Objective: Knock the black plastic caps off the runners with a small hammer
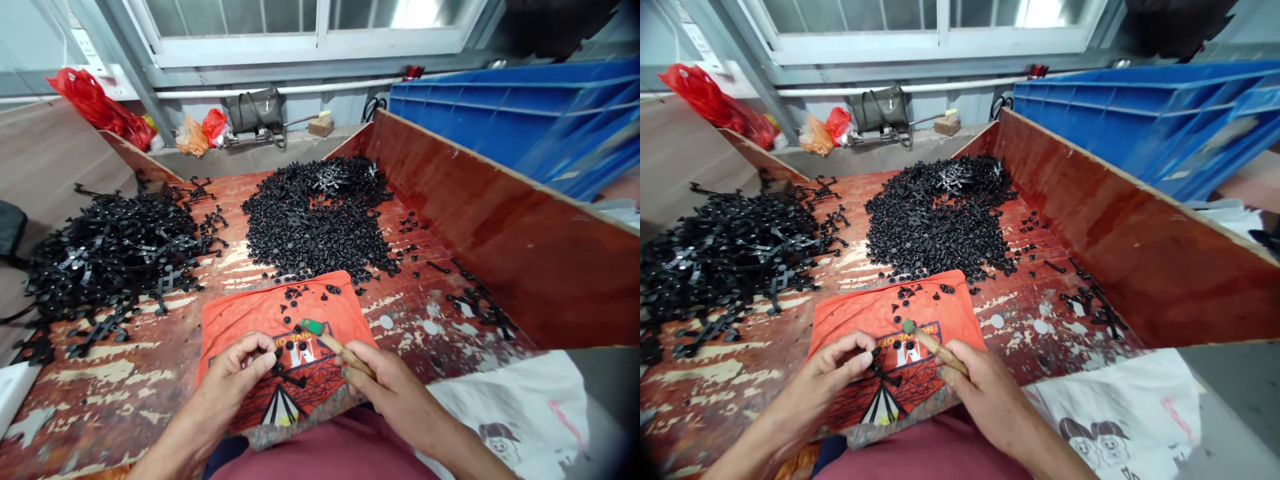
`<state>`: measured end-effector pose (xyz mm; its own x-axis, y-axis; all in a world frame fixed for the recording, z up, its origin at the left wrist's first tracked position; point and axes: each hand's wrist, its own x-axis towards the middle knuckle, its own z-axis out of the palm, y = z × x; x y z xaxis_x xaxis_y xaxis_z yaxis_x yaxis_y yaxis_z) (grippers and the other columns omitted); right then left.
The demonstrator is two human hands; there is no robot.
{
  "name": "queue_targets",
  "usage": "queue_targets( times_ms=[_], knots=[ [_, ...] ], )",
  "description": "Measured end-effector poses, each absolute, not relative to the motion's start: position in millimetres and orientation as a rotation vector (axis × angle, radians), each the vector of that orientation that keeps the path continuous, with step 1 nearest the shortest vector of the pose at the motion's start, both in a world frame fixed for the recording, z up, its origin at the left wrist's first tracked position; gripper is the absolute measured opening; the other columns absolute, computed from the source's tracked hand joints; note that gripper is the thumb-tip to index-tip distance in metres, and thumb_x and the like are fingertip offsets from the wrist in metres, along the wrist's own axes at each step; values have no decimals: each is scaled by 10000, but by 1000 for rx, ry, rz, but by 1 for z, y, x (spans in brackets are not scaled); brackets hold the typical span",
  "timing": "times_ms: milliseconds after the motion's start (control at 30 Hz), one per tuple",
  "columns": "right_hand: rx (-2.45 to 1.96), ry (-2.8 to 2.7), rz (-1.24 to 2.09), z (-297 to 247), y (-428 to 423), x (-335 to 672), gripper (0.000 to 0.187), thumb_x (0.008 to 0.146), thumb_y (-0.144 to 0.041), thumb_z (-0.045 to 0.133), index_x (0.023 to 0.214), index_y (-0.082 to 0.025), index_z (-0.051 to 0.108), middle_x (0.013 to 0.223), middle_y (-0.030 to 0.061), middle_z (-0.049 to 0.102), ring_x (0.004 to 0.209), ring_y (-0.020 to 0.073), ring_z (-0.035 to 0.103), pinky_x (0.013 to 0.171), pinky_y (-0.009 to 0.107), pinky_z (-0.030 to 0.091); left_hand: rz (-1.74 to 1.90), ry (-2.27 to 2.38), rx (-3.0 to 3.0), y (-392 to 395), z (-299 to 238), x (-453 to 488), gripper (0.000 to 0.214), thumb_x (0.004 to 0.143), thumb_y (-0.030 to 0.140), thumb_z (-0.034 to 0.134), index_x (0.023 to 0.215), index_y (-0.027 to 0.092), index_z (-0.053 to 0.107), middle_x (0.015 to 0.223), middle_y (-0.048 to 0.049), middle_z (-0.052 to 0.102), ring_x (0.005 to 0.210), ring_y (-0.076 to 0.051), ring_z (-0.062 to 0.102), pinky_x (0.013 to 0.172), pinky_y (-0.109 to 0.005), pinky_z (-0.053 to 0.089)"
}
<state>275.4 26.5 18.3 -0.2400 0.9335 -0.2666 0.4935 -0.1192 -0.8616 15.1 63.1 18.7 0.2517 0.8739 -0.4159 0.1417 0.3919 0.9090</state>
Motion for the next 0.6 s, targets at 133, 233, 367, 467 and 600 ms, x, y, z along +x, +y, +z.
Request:
queue_targets(
  times_ms=[133,233,367,467,600],
  knots=[
    [-1446,-1569,1416,25,34,255,139,939,-287,512,829,-208,546,703,-60,432,641,115,392,578,225,310,688,1150,930,55,16,27,296,817,489,689,827,205,607,698,33,486,628,-106,395,587,-200,323],
    [-1312,-1488,1612,29,40,242,97,900,-275,562,902,-194,616,699,-62,464,604,104,382,546,218,304,704,1111,924,54,15,36,291,833,493,669,844,207,615,788,-6,591,638,-117,484,599,-218,394],
    [-1238,-1397,1734,30,44,236,126,888,-275,578,939,-172,630,738,-35,576,637,113,468,583,216,351,726,1128,911,56,15,42,311,817,498,679,869,197,621,831,-18,628,599,-122,548,606,-248,456],
    [-1260,-1359,1728,31,43,239,144,894,-273,567,975,-167,622,748,-15,626,645,123,490,601,226,360,775,1102,901,55,13,40,275,842,464,665,855,194,611,810,3,599,625,-111,544,632,-233,454],
    [-1310,-1386,1707,31,38,240,90,880,-242,569,921,-179,618,702,-34,587,589,110,436,543,219,320,790,1100,914,54,11,38,245,837,422,684,878,183,644,855,-23,618,763,-147,569,698,-240,463]
  ],
)
